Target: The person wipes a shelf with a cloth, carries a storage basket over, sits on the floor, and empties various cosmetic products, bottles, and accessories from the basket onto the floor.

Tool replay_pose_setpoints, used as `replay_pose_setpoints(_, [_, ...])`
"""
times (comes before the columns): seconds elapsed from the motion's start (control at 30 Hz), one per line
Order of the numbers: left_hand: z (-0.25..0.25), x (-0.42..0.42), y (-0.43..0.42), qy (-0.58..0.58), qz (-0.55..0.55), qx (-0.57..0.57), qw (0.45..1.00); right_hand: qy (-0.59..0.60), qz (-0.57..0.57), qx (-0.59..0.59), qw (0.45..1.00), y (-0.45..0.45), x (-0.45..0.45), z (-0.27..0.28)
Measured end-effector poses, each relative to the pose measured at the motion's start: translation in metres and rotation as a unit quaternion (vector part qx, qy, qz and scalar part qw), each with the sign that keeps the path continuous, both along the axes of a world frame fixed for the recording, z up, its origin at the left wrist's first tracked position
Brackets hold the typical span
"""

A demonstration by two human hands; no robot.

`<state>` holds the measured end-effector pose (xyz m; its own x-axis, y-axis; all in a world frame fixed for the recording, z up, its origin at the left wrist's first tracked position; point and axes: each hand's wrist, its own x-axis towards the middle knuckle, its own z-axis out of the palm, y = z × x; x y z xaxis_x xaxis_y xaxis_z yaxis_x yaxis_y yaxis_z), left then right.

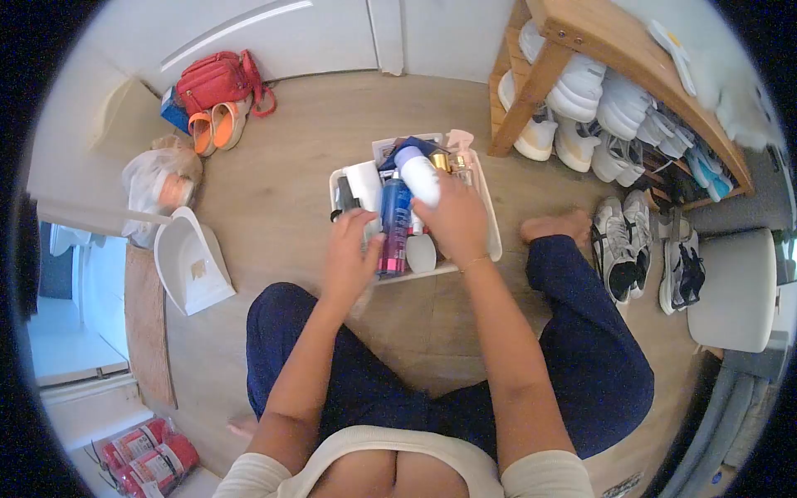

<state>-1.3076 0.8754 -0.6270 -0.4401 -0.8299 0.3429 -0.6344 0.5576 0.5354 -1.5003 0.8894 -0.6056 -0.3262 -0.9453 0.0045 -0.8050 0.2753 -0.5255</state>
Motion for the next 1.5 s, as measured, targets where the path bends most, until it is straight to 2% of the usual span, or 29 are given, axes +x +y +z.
replay_pose_setpoints(0.07, [0.01, -0.009, 0.005, 0.133, -0.038, 0.281, 0.95, -0.234, -0.075, 0.054, 0.968, -0.002, -0.011, -0.013])
replay_pose_setpoints(0.1, [0.011, -0.015, 0.004, 0.136, -0.035, 0.28, 0.95, -0.232, -0.071, 0.055, 0.969, 0.0, -0.007, -0.02])
replay_pose_setpoints(0.17, [0.012, -0.021, -0.002, 0.404, 0.003, 0.443, 0.801, -0.499, 0.02, -0.113, 0.859, 0.016, 0.006, -0.026])
replay_pose_setpoints(0.2, [0.015, -0.018, -0.01, 0.471, -0.01, 0.457, 0.755, -0.495, 0.055, -0.113, 0.86, 0.022, 0.018, -0.02])
replay_pose_setpoints(0.23, [0.018, -0.013, -0.017, 0.471, -0.01, 0.456, 0.755, -0.423, 0.101, -0.081, 0.897, 0.027, 0.031, -0.009])
replay_pose_setpoints(0.3, [0.023, 0.005, -0.032, 0.48, -0.022, 0.392, 0.784, -0.228, 0.18, -0.159, 0.944, 0.024, 0.045, -0.011])
replay_pose_setpoints(0.33, [0.024, 0.02, -0.039, 0.459, 0.021, 0.352, 0.816, -0.227, 0.183, -0.16, 0.943, 0.024, 0.05, -0.012])
replay_pose_setpoints(0.4, [0.026, 0.052, -0.05, 0.439, 0.097, 0.264, 0.853, -0.05, 0.024, -0.041, 0.998, 0.027, 0.061, -0.016])
replay_pose_setpoints(0.47, [0.02, 0.089, -0.064, 0.44, 0.136, 0.214, 0.861, 0.006, 0.033, -0.004, 0.999, 0.037, 0.075, -0.021])
replay_pose_setpoints(0.5, [0.003, 0.111, -0.074, 0.355, 0.147, 0.214, 0.898, 0.065, 0.041, 0.035, 0.996, 0.042, 0.083, -0.025])
replay_pose_setpoints(0.53, [-0.015, 0.129, -0.081, 0.267, 0.16, 0.213, 0.926, 0.112, 0.043, 0.008, 0.993, 0.044, 0.09, -0.028])
replay_pose_setpoints(0.57, [-0.034, 0.143, -0.089, 0.267, 0.173, 0.212, 0.924, 0.109, 0.056, 0.009, 0.992, 0.043, 0.093, -0.026])
replay_pose_setpoints(0.63, [-0.063, 0.165, -0.095, 0.16, 0.175, 0.165, 0.957, 0.073, 0.034, -0.002, 0.997, 0.042, 0.094, -0.021])
replay_pose_setpoints(0.67, [-0.071, 0.173, -0.094, 0.16, 0.179, 0.165, 0.957, 0.107, 0.053, -0.015, 0.993, 0.042, 0.097, -0.022])
replay_pose_setpoints(0.73, [-0.079, 0.176, -0.094, 0.12, 0.221, 0.222, 0.942, 0.116, 0.054, 0.01, 0.992, 0.04, 0.101, -0.019])
replay_pose_setpoints(0.8, [-0.086, 0.18, -0.094, 0.161, 0.216, 0.227, 0.936, 0.129, 0.049, 0.035, 0.99, 0.038, 0.099, -0.014])
replay_pose_setpoints(0.87, [-0.093, 0.18, -0.092, 0.199, 0.21, 0.233, 0.928, 0.061, 0.059, 0.045, 0.995, 0.039, 0.092, -0.011])
replay_pose_setpoints(0.93, [-0.088, 0.173, -0.085, 0.142, 0.27, 0.105, 0.946, 0.018, 0.037, 0.047, 0.998, 0.041, 0.081, -0.021])
replay_pose_setpoints(0.97, [-0.087, 0.167, -0.079, 0.144, 0.268, 0.108, 0.946, -0.028, 0.019, 0.05, 0.998, 0.042, 0.076, -0.026])
replay_pose_setpoints(1.0, [-0.068, 0.152, -0.07, 0.128, 0.301, 0.012, 0.945, -0.026, 0.017, 0.051, 0.998, 0.045, 0.077, -0.027])
replay_pose_setpoints(1.03, [-0.051, 0.137, -0.06, 0.109, 0.33, -0.085, 0.934, 0.035, 0.063, 0.002, 0.997, 0.049, 0.082, -0.028])
replay_pose_setpoints(1.07, [-0.039, 0.126, -0.049, 0.108, 0.327, -0.084, 0.935, 0.095, 0.108, -0.048, 0.988, 0.051, 0.087, -0.029])
replay_pose_setpoints(1.13, [-0.025, 0.101, -0.027, 0.085, 0.101, 0.008, 0.991, 0.083, 0.096, -0.078, 0.989, 0.048, 0.096, -0.036])
replay_pose_setpoints(1.2, [-0.023, 0.073, -0.013, 0.1, 0.014, 0.022, 0.995, 0.069, 0.085, -0.108, 0.988, 0.042, 0.095, -0.039])
replay_pose_setpoints(1.23, [-0.024, 0.061, -0.006, 0.098, 0.014, 0.022, 0.995, 0.044, 0.064, -0.073, 0.994, 0.038, 0.091, -0.039])
replay_pose_setpoints(1.27, [-0.023, 0.051, 0.0, 0.12, 0.004, 0.082, 0.989, 0.018, 0.043, -0.039, 0.998, 0.035, 0.088, -0.038])
replay_pose_setpoints(1.3, [-0.023, 0.043, 0.003, 0.142, -0.008, 0.141, 0.98, 0.018, 0.042, -0.04, 0.998, 0.033, 0.085, -0.04])
replay_pose_setpoints(1.43, [-0.024, 0.025, 0.007, 0.142, -0.011, 0.176, 0.974, -0.038, 0.077, -0.074, 0.994, 0.037, 0.079, -0.052])
replay_pose_setpoints(1.5, [-0.026, 0.019, 0.001, 0.19, 0.001, 0.286, 0.939, -0.053, 0.088, -0.094, 0.99, 0.041, 0.084, -0.05])
